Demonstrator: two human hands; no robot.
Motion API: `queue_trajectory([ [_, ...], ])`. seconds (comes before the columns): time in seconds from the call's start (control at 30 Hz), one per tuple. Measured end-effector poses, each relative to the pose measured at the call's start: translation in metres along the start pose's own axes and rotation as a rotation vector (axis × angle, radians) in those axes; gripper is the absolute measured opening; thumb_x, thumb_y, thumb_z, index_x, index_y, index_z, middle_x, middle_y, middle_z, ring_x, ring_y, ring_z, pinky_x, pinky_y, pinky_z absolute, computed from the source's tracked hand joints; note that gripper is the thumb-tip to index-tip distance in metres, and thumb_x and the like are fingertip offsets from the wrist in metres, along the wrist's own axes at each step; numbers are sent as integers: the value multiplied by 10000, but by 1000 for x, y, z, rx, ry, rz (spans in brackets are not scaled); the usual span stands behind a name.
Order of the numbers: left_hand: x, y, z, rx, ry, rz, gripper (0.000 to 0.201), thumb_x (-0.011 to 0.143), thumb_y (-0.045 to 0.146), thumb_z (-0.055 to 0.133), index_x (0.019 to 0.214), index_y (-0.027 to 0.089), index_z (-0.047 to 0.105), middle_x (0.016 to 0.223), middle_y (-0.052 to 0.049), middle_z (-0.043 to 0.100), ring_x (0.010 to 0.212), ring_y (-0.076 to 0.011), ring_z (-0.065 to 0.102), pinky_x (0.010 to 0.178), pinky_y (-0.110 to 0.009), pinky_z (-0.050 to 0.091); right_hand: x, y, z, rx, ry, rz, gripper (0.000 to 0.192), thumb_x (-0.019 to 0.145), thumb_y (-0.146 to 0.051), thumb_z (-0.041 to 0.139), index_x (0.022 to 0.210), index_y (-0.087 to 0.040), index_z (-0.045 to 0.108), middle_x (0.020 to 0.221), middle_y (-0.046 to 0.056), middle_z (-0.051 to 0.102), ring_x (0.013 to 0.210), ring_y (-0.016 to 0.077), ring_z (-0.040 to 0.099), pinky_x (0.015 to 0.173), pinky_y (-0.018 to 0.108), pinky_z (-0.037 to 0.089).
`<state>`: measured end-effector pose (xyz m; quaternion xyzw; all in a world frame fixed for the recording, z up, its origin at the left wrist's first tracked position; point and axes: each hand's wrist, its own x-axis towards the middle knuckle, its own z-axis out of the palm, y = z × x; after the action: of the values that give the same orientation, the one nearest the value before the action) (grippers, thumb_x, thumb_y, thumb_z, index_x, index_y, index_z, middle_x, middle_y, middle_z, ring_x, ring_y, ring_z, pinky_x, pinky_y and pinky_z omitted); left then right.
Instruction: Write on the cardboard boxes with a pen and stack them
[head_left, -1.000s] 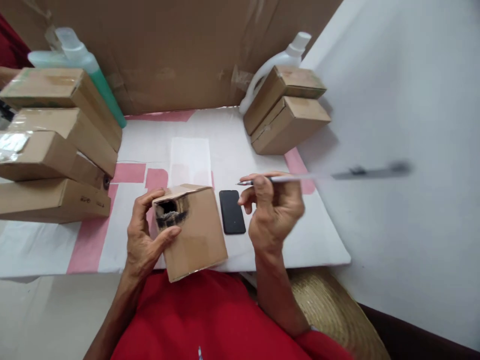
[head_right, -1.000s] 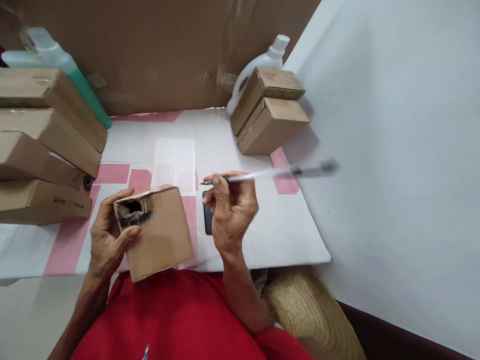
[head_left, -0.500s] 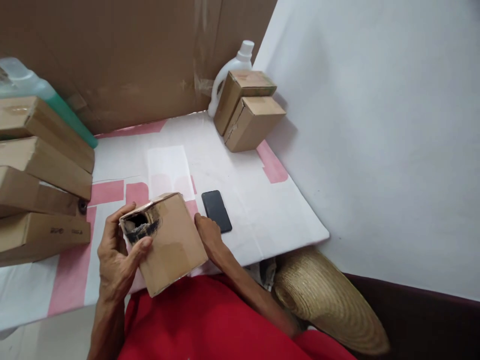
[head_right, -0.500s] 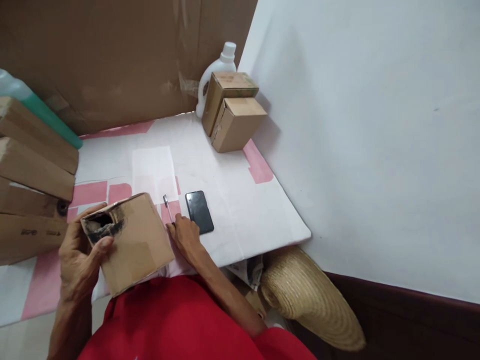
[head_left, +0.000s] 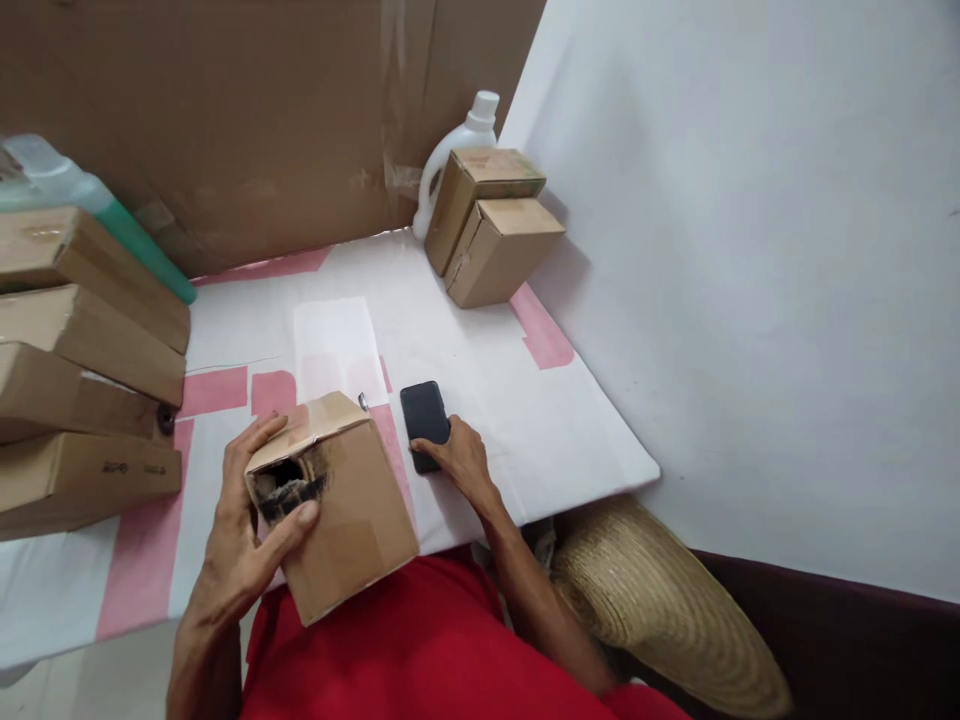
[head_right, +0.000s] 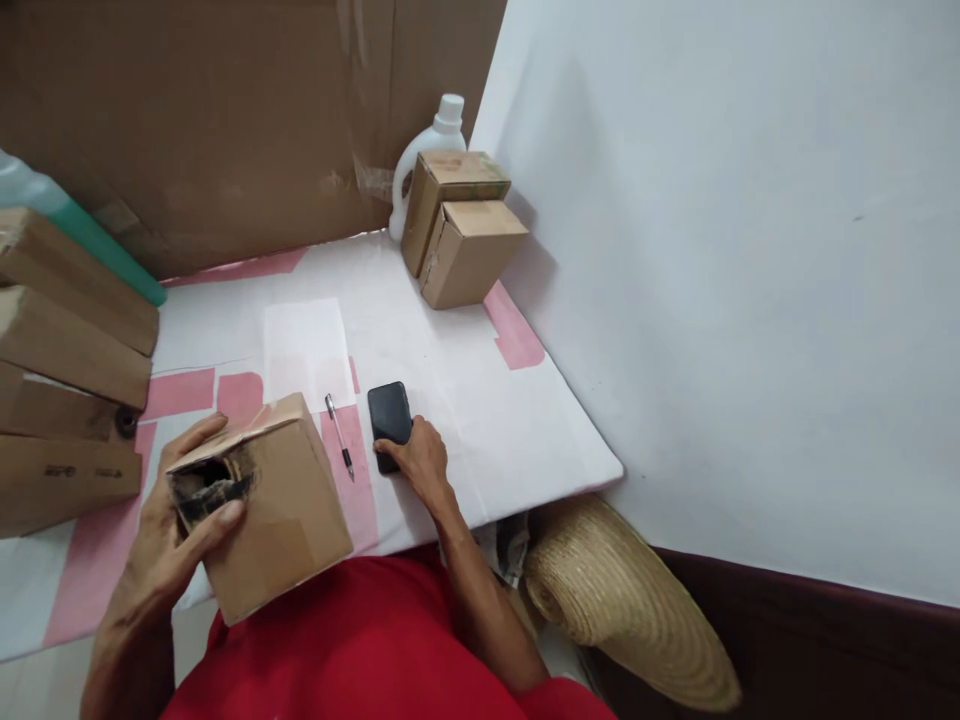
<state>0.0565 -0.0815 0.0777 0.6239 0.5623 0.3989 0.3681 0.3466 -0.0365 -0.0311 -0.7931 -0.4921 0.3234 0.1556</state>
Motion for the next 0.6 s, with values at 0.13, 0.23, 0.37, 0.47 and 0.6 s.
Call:
queue_trajectory([
  [0.13,-3,0,0,-40,55,-54,779,845,509,775,1538,298,490,1543,-101,512,1412,-375,507,1247,-549,355,-3,6,1,495,-67,-43,283,785,-411,725,928,-173,663,905,66,745,876,258,677,782,356,510],
  [0.23,-3,2,2,-61,114,-95,773,850,502,783,1538,302,493,1514,-95,531,1395,-351,524,1212,-503,417,-22,-3,-17,862,-167,-32,421,810,-463,734,1096,-164,657,1057,95,768,849,240,716,775,382,572],
  [0.37,1,9,9,-100,147,-79,706,906,478,738,1541,311,480,1543,-81,509,1403,-311,523,1204,-453,432,-59,-33,-68,1334,-336,-79,450,831,-425,824,1181,-171,702,1252,145,745,930,257,760,800,413,631],
  [0.47,4,17,15,-132,112,-64,664,948,465,689,1550,314,451,1563,-85,490,1411,-302,524,1208,-468,433,-85,-57,-100,1442,-533,-205,423,876,-498,794,1150,-177,763,1193,145,771,920,246,759,773,367,634],
  [0.6,6,24,22,-134,103,-28,629,927,444,721,1503,311,506,1477,-103,559,1363,-317,567,1204,-526,437,-112,-84,-98,1522,-986,-157,780,883,-831,561,1205,-151,769,1149,173,780,905,284,766,818,431,624],
])
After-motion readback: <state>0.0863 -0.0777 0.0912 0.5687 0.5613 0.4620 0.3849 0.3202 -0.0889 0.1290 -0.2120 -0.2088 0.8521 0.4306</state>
